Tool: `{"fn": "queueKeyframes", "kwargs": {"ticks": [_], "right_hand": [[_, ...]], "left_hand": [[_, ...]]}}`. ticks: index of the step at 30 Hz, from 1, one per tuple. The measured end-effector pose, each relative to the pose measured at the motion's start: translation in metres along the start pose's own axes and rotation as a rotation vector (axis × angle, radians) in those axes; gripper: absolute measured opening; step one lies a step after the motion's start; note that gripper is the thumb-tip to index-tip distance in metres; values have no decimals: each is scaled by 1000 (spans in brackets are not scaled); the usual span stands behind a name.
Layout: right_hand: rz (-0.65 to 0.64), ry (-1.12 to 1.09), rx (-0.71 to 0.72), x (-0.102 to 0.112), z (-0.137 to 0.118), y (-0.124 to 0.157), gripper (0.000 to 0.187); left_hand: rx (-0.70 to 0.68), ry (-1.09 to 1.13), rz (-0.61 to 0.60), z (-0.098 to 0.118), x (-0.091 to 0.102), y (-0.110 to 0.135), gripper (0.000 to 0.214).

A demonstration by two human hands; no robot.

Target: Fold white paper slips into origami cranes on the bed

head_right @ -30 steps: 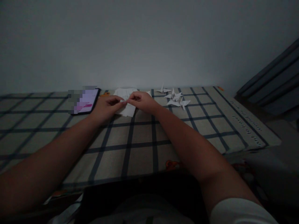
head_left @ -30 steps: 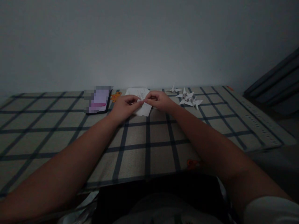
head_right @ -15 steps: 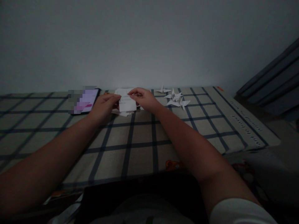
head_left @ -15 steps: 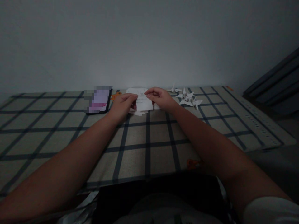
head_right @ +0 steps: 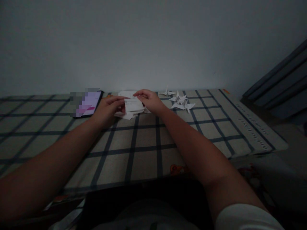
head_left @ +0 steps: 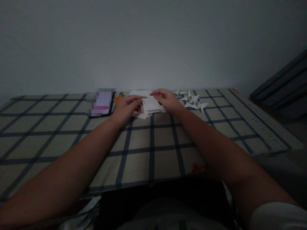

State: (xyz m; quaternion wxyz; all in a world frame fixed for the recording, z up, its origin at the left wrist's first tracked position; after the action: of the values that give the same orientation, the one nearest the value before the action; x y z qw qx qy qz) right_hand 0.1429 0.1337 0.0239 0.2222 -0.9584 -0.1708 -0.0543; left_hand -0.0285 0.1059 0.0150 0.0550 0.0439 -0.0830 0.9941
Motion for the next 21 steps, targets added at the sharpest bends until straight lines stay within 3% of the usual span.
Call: {"fn": "queueKeyframes", "kwargs": {"ticks": [9,13,16,21], "right_hand": [[-43,43,34,-1,4,-1,9],[-10,15,9,-1,5,-1,8],[10,-43,-45,-2,5,0,21],[-49,16,-45,-5,-1,3,29]], "left_hand": [[-82,-269,36,11,1,6,25],[-44,-199,87,5,5,3,24],[-30,-143,161,0,12,0,30],[-40,-156,204,-1,16,-3,34]]}}
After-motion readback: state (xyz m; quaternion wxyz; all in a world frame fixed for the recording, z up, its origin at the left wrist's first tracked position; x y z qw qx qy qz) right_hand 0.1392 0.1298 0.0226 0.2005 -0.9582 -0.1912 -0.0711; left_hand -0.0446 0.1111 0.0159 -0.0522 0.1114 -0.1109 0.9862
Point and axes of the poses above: each hand's wrist, its own y-axis away from the middle knuckle, its own x-axis out of the back of the hand, z = x × y, the point moved 7 cm from there along -y, towards the middle knuckle, and after that the axes turned 6 degrees about x, right-handed, at the moved point
